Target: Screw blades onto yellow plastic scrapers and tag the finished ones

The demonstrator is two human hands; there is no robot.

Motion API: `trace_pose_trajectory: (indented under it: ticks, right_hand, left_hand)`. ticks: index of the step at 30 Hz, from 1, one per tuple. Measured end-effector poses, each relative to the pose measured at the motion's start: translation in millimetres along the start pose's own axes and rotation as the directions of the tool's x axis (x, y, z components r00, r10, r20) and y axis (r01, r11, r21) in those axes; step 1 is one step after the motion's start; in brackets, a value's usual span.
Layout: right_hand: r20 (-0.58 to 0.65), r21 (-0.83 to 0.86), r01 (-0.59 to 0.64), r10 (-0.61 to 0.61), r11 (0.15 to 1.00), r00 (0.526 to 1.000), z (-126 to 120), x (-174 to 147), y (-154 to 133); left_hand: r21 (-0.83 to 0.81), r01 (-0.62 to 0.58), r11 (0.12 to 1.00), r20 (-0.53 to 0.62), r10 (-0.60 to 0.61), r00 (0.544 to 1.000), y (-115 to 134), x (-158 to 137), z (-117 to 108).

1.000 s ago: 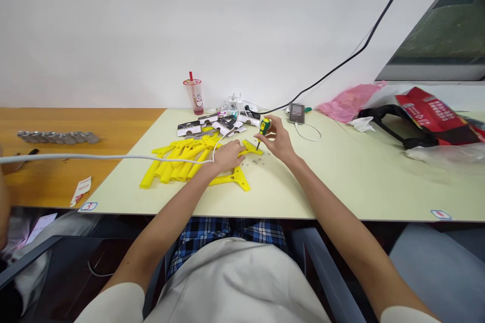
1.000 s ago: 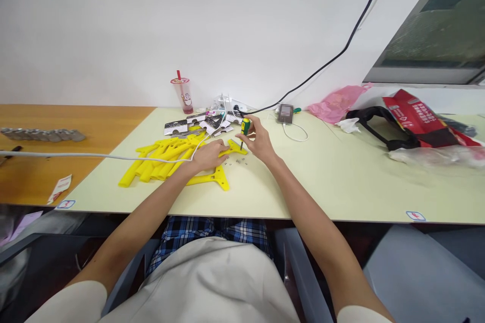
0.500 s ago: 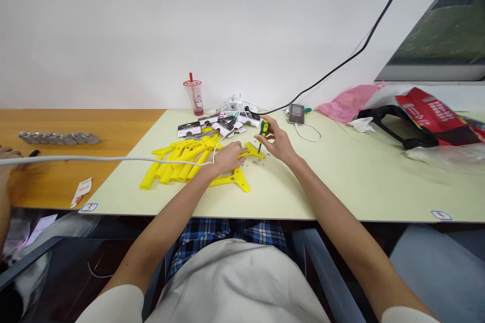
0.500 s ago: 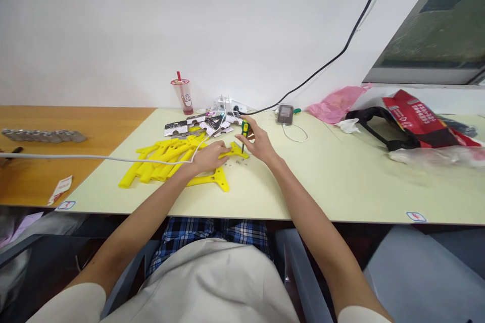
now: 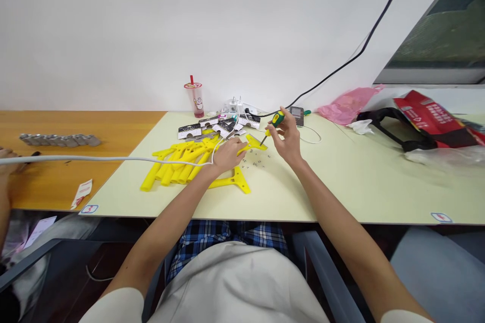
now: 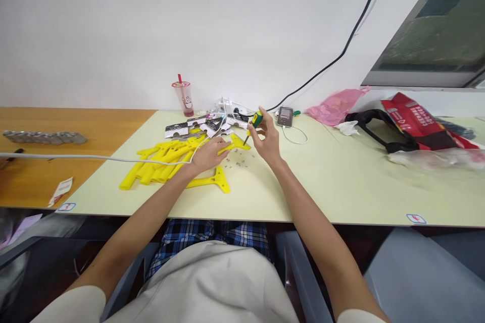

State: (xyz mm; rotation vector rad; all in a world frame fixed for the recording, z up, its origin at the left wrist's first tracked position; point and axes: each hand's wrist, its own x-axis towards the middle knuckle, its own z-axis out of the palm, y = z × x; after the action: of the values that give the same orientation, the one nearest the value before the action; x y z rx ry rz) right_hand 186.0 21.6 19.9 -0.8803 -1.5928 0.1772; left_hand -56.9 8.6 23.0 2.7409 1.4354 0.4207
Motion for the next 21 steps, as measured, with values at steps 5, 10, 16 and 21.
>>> trace_pose_trajectory:
  ticks: [5,10,16,21]
  right_hand:
    - [0.084,-0.010,0.021,-0.020,1.000,0.996,2.3,-2.1,0.0]
    - [0.156,-0.035,0.047,-0.041,0.998,0.987,11.6,-5.4,6.2]
    - [0.138,-0.035,0.069,-0.063,0.997,0.988,14.9,-6.0,11.3]
    - [0.153,-0.052,0.075,-0.066,0.996,0.986,13.6,-5.1,10.3]
  left_hand:
    - [0.034,0.024,0.999,0.050,-0.026,0.998,-0.2,-0.1,1.0]
    - [0.076,0.038,0.996,0.125,-0.048,0.991,2.2,-1.6,1.2]
    - [0.117,0.034,0.992,0.158,-0.053,0.986,7.2,-2.1,-1.5]
    - [0.144,0.037,0.989,0.162,-0.060,0.985,10.2,-2.4,-4.3]
